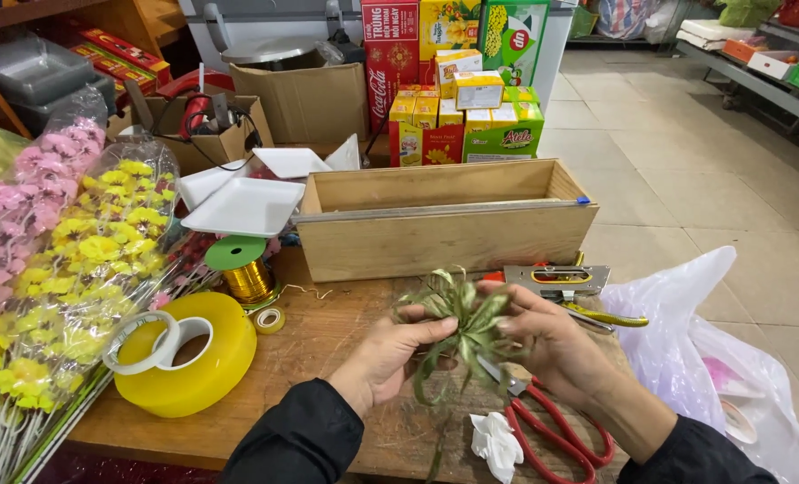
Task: Tying and stapling a green ribbon into a decorative bow on a wooden workbench.
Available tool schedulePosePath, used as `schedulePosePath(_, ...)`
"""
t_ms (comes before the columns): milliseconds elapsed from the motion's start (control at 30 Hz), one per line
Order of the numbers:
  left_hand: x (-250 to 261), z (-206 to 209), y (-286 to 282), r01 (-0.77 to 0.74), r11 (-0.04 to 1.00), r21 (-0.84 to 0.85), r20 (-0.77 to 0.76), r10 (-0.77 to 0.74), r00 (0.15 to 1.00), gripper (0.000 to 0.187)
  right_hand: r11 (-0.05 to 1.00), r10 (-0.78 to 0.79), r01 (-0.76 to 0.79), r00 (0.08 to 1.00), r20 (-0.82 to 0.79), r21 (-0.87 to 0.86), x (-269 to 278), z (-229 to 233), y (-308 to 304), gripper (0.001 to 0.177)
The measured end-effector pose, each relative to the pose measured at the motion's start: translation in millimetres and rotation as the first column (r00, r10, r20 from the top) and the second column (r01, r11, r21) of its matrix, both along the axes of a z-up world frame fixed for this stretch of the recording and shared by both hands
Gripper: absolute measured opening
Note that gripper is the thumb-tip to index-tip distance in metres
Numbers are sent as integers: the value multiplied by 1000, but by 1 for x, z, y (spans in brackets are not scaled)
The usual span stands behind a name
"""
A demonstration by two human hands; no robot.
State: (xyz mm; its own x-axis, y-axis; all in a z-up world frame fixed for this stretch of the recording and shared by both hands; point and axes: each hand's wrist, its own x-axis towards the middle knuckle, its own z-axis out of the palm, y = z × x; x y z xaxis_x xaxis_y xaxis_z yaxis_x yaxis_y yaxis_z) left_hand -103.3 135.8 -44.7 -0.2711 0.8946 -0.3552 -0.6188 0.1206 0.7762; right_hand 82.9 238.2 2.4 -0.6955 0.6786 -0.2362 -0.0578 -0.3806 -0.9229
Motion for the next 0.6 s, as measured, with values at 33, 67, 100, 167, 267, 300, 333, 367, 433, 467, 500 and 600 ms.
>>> schedulePosePath(33,2,5,-2,2,1000,-2,2,-2,1000,11,1000,-2,2,1000,2,-2,-1,8,-7,63)
schedulePosePath(67,4,9,-4,49,998,-33,-86,-51,995,13,1000,3,-3,998,57,2,-3,16,-13,67)
schedulePosePath(100,6,14,-6,94,993,-68,-173,-104,979,15,1000,7,-8,994,111,5,-5,24,-20,71)
schedulePosePath(167,10,13,-4,38,997,-65,-146,-47,988,27,999,-1,-2,998,60,48,-4,-13,1,42)
schedulePosePath(267,6,21,-4,-107,994,0,-20,107,994,45,997,-53,53,998,-15,57,-3,-39,17,11)
schedulePosePath(300,4,25,-4,-199,979,52,88,194,977,52,995,-101,102,994,-36,18,-3,-42,21,10)
schedulePosePath(333,2,20,-4,-199,979,52,87,194,977,52,995,-102,102,994,-36,18,-3,-52,30,10)
schedulePosePath(367,0,15,-4,-212,975,64,112,204,972,44,989,-143,147,983,-117,20,-3,-63,39,13)
schedulePosePath(433,1,14,-7,-227,971,77,137,215,967,40,981,-183,190,963,-197,20,-4,-67,45,18)
schedulePosePath(467,4,17,-9,-57,997,49,161,48,986,39,980,-198,199,957,-211,-13,-4,-61,42,15)
schedulePosePath(500,7,20,-12,115,993,24,189,-117,975,42,977,-212,207,951,-223,-46,-4,-56,39,16)
schedulePosePath(600,29,12,0,30,998,61,112,-36,993,32,980,-198,188,947,-253,-64,-6,-52,30,18)
